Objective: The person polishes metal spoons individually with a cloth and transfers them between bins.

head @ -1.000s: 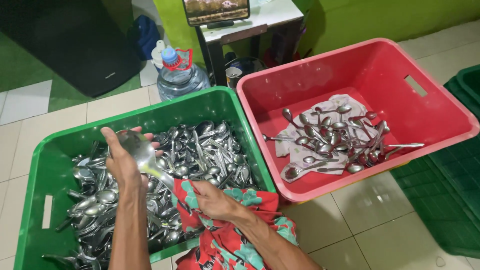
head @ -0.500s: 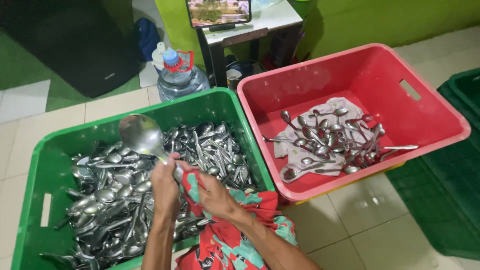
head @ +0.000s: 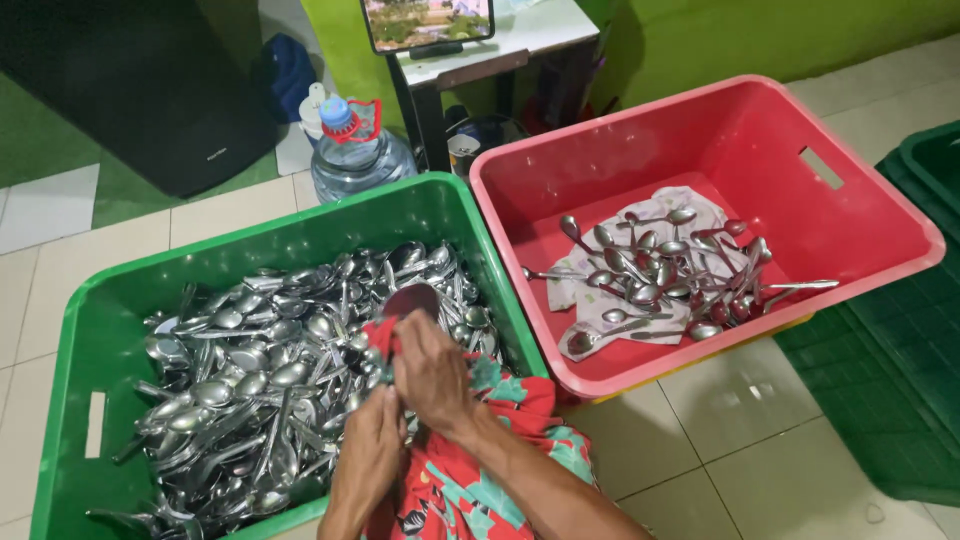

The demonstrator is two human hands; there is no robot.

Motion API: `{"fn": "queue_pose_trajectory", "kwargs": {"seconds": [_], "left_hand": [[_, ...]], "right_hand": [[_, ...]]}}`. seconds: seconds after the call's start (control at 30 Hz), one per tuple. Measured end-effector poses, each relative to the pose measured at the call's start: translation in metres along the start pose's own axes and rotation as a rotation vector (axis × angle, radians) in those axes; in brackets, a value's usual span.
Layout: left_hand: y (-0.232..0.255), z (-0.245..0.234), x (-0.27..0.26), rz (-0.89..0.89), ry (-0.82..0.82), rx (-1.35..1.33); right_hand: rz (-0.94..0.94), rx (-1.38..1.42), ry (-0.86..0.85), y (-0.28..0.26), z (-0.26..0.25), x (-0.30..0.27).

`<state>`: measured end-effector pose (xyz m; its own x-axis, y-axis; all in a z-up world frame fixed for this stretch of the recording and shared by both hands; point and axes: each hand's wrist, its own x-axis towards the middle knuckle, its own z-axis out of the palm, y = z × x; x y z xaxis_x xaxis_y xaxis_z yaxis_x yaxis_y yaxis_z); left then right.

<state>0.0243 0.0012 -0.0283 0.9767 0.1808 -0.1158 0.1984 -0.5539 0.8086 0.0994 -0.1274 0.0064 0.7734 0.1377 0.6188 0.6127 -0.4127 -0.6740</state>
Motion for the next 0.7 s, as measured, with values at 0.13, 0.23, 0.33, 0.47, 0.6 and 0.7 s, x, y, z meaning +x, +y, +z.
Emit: {"fn": "queue_pose_trajectory", "kwargs": {"seconds": [0.13,0.23,0.33,0.47,0.6,0.7], "left_hand": [[0.039,-0.013,-0.02,-0.025,-0.051,-0.062],[0.047,-0.024,-0.017,-0.105,-0.055,-0.057],[0.053,-0.034,-0.023,-0.135,0.038,0.028],[0.031,-0.024,-0.021,-0.13,0.118,0.126],[-0.005,-0.017,-0.034,0.009,0.127,0.234],[-0.008,-0.025,-0.039,0.069,0.134,0.285]], "right_hand": [[0.014,-0.248,0.084,0.018,0.009,0.002],[0.136,-0.182,0.195,0.025,0.004,0.012],[0.168,-0.06,0.267,0.003,-0.017,0.011],[-0.028,-0.066,0.217,-0.005,-0.011,0.005],[0.001,-0.036,0.005,0.01,-0.008,0.007],[0.164,0.078,-0.084,0.048,0.002,0.01]]}}
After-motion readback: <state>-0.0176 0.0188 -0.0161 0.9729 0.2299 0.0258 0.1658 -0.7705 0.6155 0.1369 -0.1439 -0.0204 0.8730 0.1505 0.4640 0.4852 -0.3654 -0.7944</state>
